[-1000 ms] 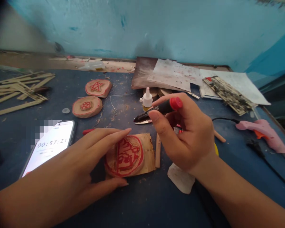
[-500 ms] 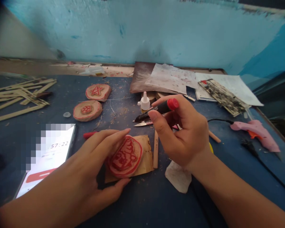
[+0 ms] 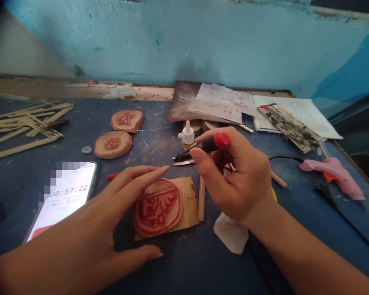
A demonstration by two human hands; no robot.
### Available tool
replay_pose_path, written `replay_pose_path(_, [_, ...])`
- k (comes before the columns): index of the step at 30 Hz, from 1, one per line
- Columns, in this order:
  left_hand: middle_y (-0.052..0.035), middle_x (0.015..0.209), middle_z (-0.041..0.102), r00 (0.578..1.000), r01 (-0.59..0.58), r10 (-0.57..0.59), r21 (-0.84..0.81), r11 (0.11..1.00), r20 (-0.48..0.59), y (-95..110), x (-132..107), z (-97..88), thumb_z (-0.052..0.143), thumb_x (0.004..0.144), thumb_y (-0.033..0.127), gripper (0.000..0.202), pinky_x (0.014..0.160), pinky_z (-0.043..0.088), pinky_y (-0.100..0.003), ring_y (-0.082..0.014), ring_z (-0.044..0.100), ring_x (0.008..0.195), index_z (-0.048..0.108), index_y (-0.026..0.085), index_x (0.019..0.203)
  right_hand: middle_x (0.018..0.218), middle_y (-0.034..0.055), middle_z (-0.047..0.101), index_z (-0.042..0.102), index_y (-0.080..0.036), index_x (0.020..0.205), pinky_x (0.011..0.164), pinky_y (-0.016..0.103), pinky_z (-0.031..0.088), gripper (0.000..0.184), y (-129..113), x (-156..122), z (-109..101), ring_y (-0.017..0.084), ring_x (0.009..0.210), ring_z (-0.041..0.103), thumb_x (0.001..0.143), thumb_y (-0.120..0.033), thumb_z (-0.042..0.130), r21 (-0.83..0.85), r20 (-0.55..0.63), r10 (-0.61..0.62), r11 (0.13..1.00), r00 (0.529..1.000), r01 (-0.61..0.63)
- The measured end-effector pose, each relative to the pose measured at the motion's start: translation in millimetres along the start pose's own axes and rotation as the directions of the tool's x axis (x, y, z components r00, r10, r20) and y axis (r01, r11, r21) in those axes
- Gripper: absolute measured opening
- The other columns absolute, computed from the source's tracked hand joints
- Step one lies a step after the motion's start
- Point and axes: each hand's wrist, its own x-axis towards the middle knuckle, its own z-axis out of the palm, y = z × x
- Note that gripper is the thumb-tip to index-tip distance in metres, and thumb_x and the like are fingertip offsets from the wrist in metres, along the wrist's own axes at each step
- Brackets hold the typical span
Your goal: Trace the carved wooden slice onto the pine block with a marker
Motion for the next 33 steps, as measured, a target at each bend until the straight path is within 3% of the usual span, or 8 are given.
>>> replay_pose_path(3, [-0.0138,0.159,0.061,0.996,0.076,-0.077,-0.026,0.997,-0.042,-0.4,3.8,-1.5,0.087,0.082,0.058,0.097,0.101,0.069,-0.06,-0.0418,0.072,0.133,0.041,0.033,0.164,0.085,0.0005,0.074,0.075,-0.029,0.11,0.055,0.036,0.048,0.012,0.6,-0.5,-0.9,0.016,0.061,0.063,0.102,-0.039,0.076,-0.007,0.022,-0.017,1.0,1.0,0.017])
replay_pose_path(8, [-0.0134,0.15,0.069,0.996,0.054,-0.056,-0.029,0.998,-0.066,0.0,5.3,2.6,0.086,0.082,0.051,0.083,0.098,0.069,-0.061,-0.0411,0.075,0.127,0.051,0.03,0.155,0.082,-0.0003,0.072,0.074,-0.027,0.11,0.053,0.032,0.048,0.012,3.8,-1.8,0.6,0.014,0.058,0.061,0.102,-0.035,0.075,-0.043,0.062,-0.047,0.998,0.997,0.05])
replay_pose_path(16, [-0.0096,0.149,0.07,0.996,0.005,-0.006,-0.013,1.0,-0.093,-1.7,-1.4,4.7,0.085,0.085,0.053,0.081,0.099,0.068,-0.06,-0.0412,0.075,0.126,0.049,0.035,0.156,0.091,0.0013,0.075,0.074,-0.025,0.109,0.056,0.031,0.051,0.014,4.4,-3.1,2.8,0.014,0.064,0.064,0.103,-0.038,0.075,-0.053,0.127,-0.039,0.998,0.991,0.046])
replay_pose_path(21, [-0.008,0.153,0.066,0.998,-0.036,0.036,-0.003,0.999,-0.054,-7.0,-3.4,3.3,0.094,0.078,0.044,0.098,0.103,0.067,-0.057,-0.0395,0.073,0.129,0.042,0.039,0.16,0.098,0.0032,0.077,0.074,-0.025,0.113,0.058,0.033,0.054,0.018,4.5,-2.5,2.5,0.016,0.068,0.068,0.103,-0.041,0.075,-0.034,0.133,-0.008,0.999,0.991,0.012])
replay_pose_path(27, [-0.0067,0.157,0.062,0.996,-0.051,0.054,0.038,0.998,-0.07,-5.0,-2.2,6.1,0.079,0.091,0.041,0.08,0.104,0.067,-0.057,-0.0368,0.072,0.131,0.039,0.04,0.16,0.1,0.0033,0.078,0.074,-0.026,0.112,0.058,0.034,0.055,0.016,5.0,-3.0,2.6,0.017,0.069,0.069,0.103,-0.04,0.075,-0.048,0.135,-0.018,0.999,0.991,0.025])
replay_pose_path(33, [-0.0064,0.156,0.063,0.996,-0.059,0.063,0.055,0.997,-0.066,-4.7,-3.0,7.9,0.076,0.09,0.039,0.08,0.104,0.067,-0.056,-0.0363,0.072,0.131,0.036,0.04,0.16,0.102,0.0029,0.078,0.075,-0.025,0.113,0.059,0.032,0.055,0.016,6.1,-3.6,1.7,0.016,0.073,0.07,0.103,-0.038,0.076,-0.053,0.135,-0.028,0.998,0.99,0.035])
